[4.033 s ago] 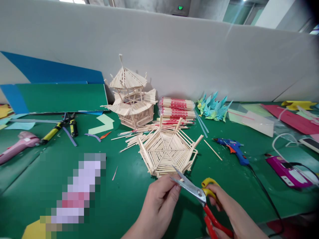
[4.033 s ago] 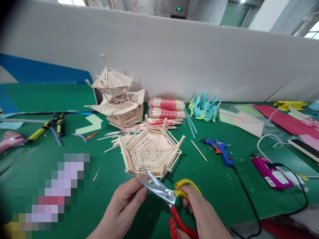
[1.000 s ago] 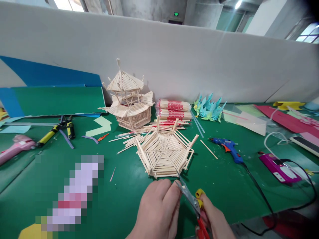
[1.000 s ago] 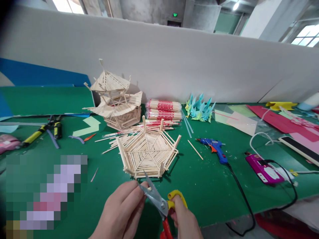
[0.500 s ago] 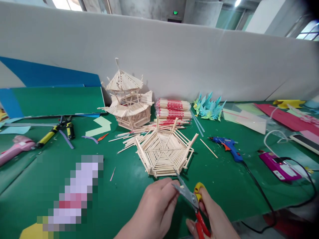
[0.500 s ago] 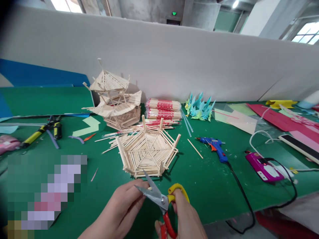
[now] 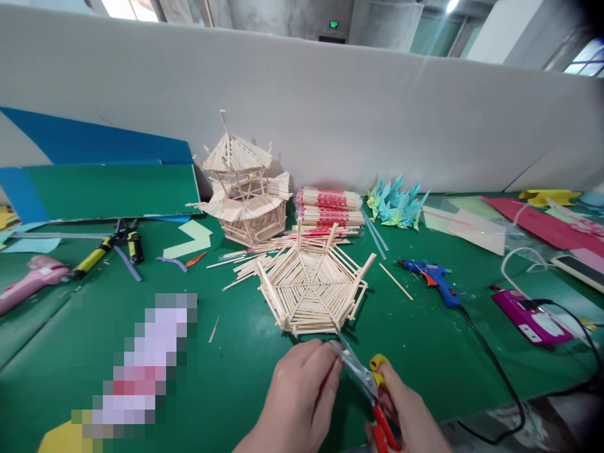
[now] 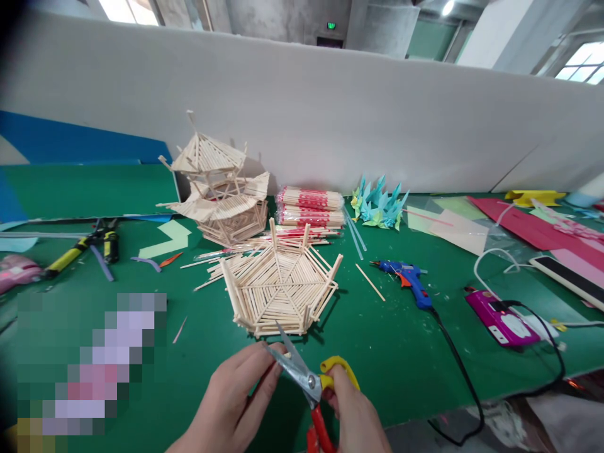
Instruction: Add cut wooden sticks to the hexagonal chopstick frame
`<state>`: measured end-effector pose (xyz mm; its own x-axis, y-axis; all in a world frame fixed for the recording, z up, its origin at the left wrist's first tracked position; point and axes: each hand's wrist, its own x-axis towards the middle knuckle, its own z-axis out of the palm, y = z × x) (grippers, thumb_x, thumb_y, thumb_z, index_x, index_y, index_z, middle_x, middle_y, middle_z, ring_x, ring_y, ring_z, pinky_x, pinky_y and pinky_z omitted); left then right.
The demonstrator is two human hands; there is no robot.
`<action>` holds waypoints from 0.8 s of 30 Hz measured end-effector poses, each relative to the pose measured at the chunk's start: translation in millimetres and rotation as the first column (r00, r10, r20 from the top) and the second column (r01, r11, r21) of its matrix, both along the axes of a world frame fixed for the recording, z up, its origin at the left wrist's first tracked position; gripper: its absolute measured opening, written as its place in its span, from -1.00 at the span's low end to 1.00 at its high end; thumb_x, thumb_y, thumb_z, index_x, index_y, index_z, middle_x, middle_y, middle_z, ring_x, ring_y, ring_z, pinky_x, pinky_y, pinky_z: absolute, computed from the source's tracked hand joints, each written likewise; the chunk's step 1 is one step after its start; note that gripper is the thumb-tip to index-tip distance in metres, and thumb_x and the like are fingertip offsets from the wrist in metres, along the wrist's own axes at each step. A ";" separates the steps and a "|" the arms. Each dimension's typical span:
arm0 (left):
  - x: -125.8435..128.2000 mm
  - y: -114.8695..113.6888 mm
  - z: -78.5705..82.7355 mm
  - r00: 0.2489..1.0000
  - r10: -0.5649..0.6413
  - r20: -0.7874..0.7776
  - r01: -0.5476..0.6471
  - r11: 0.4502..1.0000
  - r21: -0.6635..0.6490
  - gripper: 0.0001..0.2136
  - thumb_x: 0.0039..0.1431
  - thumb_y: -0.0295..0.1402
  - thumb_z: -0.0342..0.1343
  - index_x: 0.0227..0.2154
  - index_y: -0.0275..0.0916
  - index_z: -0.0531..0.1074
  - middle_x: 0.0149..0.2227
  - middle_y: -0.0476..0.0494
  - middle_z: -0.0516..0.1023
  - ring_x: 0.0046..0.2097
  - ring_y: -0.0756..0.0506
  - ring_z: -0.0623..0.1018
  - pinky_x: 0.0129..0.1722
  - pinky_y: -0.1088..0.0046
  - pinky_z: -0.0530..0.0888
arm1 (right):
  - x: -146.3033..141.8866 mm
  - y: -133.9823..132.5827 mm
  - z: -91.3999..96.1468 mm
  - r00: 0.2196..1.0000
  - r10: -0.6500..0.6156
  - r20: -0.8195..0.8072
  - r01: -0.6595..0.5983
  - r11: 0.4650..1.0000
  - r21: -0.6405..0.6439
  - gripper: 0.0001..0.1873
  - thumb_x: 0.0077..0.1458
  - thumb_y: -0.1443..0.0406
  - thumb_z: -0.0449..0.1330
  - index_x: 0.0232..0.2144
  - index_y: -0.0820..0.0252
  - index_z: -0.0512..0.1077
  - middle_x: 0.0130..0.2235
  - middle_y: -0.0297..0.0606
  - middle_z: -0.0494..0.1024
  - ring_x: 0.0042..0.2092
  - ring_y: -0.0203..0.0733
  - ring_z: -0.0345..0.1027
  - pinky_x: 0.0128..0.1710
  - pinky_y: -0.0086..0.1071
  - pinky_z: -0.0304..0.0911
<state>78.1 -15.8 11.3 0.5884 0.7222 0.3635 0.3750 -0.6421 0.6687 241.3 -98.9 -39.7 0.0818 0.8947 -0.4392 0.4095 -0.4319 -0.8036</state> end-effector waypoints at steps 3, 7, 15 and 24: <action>1.9 -0.8 -7.6 0.999 0.044 0.019 -0.046 0.987 0.156 -0.82 0.12 -0.56 -0.15 -0.48 -0.28 0.33 -0.57 -0.11 0.37 -0.54 -0.04 0.34 -0.56 0.51 0.29 | -4.4 -3.1 -4.6 0.998 -0.036 0.053 0.035 0.999 0.034 -0.35 -0.24 0.24 0.16 -0.02 0.19 0.14 -0.28 -0.20 0.47 -0.32 -0.18 0.39 -0.33 -0.44 0.30; -1.7 5.1 -2.2 0.992 -0.122 0.023 0.123 0.992 -0.031 -0.78 0.15 -0.56 -0.18 -0.44 -0.28 0.36 -0.51 -0.13 0.42 -0.49 -0.03 0.39 -0.50 0.52 0.33 | -7.9 -6.8 -6.3 0.993 -0.069 0.097 0.061 0.994 0.086 -0.36 -0.22 0.21 0.13 -0.03 0.29 0.15 -0.37 -0.22 0.40 -0.37 -0.19 0.35 -0.31 -0.41 0.30; -7.2 8.6 15.7 0.974 -0.218 0.057 0.225 0.923 -0.314 -0.75 0.23 -0.50 -0.19 -0.39 -0.26 0.41 -0.43 -0.09 0.47 -0.39 -0.02 0.45 -0.38 0.54 0.37 | 6.4 -7.2 -7.5 0.999 0.026 0.033 -0.029 0.996 0.083 -0.37 -0.25 0.25 0.17 -0.03 0.18 0.22 -0.35 -0.23 0.46 -0.37 -0.16 0.37 -0.40 -0.43 0.29; -4.7 8.2 12.2 0.997 -0.080 0.003 0.080 0.994 -0.076 -0.77 0.19 -0.52 -0.19 -0.56 -0.24 0.21 -0.56 -0.04 0.32 -0.53 0.01 0.30 -0.55 0.55 0.23 | -2.6 -8.2 -15.9 0.999 -0.041 -0.022 0.044 0.992 0.122 -0.65 -0.08 0.18 0.09 -0.19 0.16 0.29 -0.50 -0.34 0.43 -0.51 -0.28 0.29 -0.50 -0.48 0.23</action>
